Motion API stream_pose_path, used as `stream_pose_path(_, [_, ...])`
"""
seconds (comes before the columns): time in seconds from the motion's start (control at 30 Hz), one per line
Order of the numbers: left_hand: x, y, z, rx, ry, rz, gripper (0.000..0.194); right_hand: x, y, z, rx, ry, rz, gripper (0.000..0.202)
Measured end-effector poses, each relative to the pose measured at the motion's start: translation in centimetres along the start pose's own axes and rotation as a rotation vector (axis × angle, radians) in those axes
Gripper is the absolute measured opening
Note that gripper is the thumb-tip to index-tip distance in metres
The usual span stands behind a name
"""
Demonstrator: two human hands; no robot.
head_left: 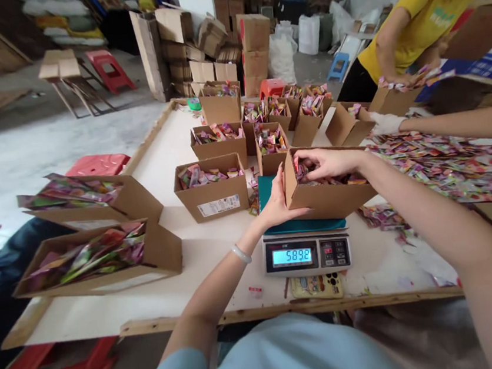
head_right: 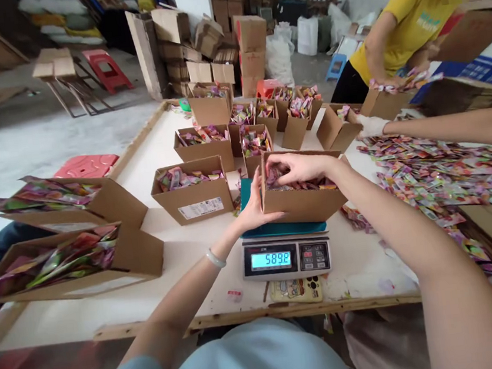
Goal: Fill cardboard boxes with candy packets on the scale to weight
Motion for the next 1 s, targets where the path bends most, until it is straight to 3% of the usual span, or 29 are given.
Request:
stream_pose_path(0.07, [0.2,-0.1,-0.1,-0.014,0.027,-0.002,0.155,-0.1,-0.7,0.4,-0.001,0.004,-0.030,0.041])
stream_pose_path(0.23, [0.2,0.0,0.4,-0.019,0.037,0.016,0.157,1.5,-3.9,-0.5,-0.077,0.136,-0.201,0.043])
stream_pose_path(0.43, [0.4,0.2,0.7,-0.040,0.060,0.007,0.156,3.0,-6.1,-0.1,-0.077,0.071,-0.341,0.035])
stream_pose_path(0.67, [0.6,0.4,0.5,0.007,0.055,0.059,0.155,3.7,-8.1,0.4,-0.358,0.027,-0.518,0.044])
stream_pose_path(0.73, [0.5,0.5,0.5,0.009,0.053,0.064,0.154,4.1,-8.6,0.3,-0.366,0.018,-0.599,0.046])
stream_pose_path(0.87, [0.6,0.6,0.6,0.021,0.042,0.062,0.153,4.7,-9.5,-0.2,-0.276,0.155,-0.706,0.036])
stream_pose_path(1.0, [0.6,0.6,0.8,0.016,0.052,0.066,0.155,6.4,-12.4,0.6,0.091,0.245,-0.916,0.020])
Point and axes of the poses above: each hand's wrist, its own y-axis towards the middle knuckle, its own x-axis out of the back of the hand, z = x × y, the point moved 7 cm from there along y, towards the middle knuckle, and after that the axes turned 7 degrees about z, right-handed, at the moved point
